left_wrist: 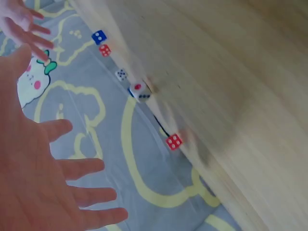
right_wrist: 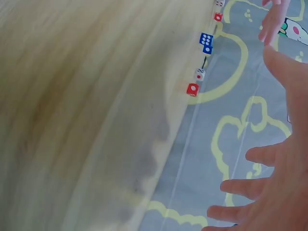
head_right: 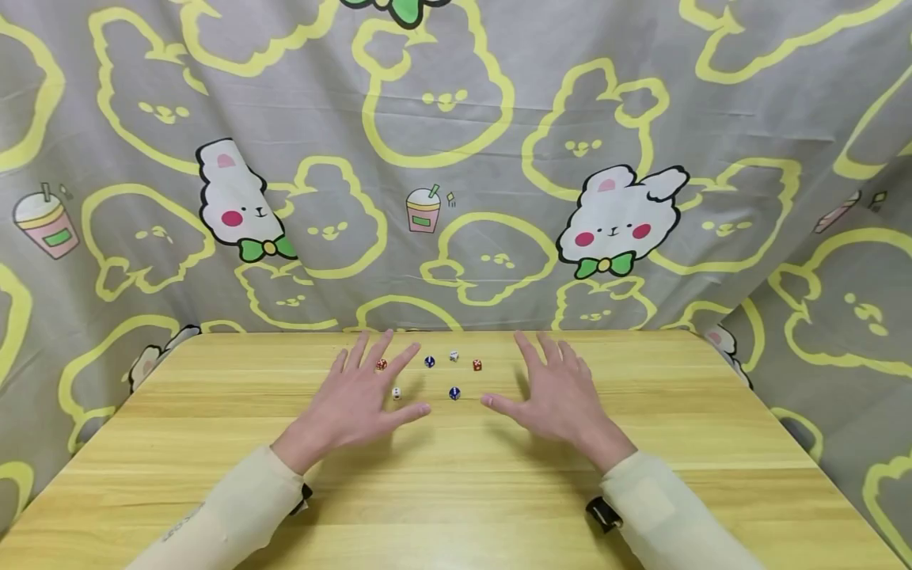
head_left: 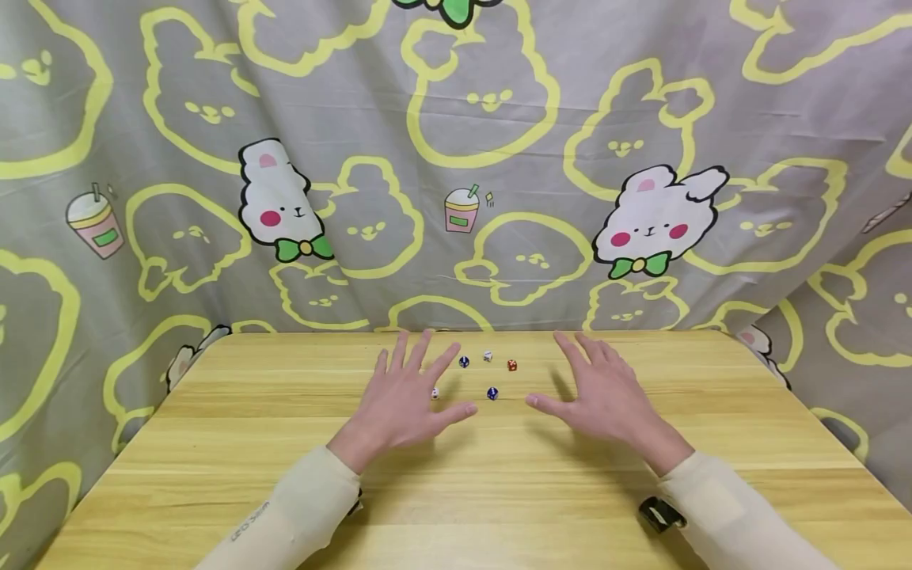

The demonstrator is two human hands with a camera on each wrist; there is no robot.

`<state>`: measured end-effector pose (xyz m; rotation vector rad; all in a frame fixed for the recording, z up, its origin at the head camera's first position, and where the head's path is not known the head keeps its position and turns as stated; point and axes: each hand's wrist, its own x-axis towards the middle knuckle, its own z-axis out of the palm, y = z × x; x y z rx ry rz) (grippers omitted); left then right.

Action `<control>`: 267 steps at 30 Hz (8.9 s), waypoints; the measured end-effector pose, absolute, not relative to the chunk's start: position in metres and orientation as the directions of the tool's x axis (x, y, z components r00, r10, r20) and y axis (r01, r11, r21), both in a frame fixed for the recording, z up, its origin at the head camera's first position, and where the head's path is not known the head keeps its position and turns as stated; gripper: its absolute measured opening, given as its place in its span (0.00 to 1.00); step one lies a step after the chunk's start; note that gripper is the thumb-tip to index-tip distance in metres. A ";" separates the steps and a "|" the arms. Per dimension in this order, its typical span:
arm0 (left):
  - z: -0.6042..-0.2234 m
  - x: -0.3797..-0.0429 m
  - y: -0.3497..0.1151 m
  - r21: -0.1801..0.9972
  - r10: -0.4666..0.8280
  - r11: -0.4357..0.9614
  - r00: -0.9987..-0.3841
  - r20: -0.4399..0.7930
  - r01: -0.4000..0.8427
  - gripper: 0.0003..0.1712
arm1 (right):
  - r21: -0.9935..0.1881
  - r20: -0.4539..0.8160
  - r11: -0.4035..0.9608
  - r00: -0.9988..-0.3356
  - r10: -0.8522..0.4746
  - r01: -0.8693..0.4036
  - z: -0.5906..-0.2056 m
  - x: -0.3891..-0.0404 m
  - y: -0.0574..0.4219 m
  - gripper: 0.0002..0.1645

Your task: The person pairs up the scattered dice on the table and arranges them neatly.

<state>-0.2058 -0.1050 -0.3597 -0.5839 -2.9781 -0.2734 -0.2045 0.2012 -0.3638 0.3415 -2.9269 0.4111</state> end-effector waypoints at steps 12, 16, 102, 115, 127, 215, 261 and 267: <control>-0.361 -0.205 -0.089 0.182 0.394 0.898 -0.916 0.072 0.401 0.52 | -0.312 0.177 0.911 -0.959 -0.222 -0.268 -0.367 -0.214 0.185 0.62; -0.361 -0.204 -0.085 0.180 0.405 0.894 -0.912 0.065 0.410 0.52 | -0.356 0.169 0.896 -0.961 -0.218 -0.266 -0.367 -0.216 0.183 0.60; -0.366 -0.235 -0.029 0.315 0.565 0.807 -0.808 -0.168 0.499 0.50 | -0.618 0.005 0.778 -0.990 -0.139 -0.113 -0.390 -0.279 0.164 0.08; -0.361 -0.223 -0.032 0.293 0.572 0.807 -0.800 -0.180 0.512 0.50 | -0.618 -0.032 0.778 -0.984 -0.175 -0.118 -0.386 -0.265 0.171 0.04; -0.357 -0.206 -0.034 0.251 0.581 0.809 -0.788 -0.203 0.531 0.49 | -0.634 -0.064 0.765 -0.978 -0.196 -0.112 -0.384 -0.250 0.168 0.04; -0.387 -0.177 -0.072 0.911 0.438 0.399 -0.851 -0.290 -0.105 0.07 | -0.834 -0.223 0.551 -0.926 -0.306 0.018 -0.385 -0.160 0.129 0.08; -0.382 -0.174 -0.074 0.880 0.402 0.472 -0.878 -0.260 -0.045 0.08 | -0.841 -0.210 0.541 -0.922 -0.324 0.001 -0.388 -0.164 0.127 0.09; -0.383 -0.174 -0.074 0.883 0.400 0.467 -0.878 -0.263 -0.052 0.08 | -0.847 -0.218 0.531 -0.919 -0.329 0.011 -0.387 -0.164 0.128 0.09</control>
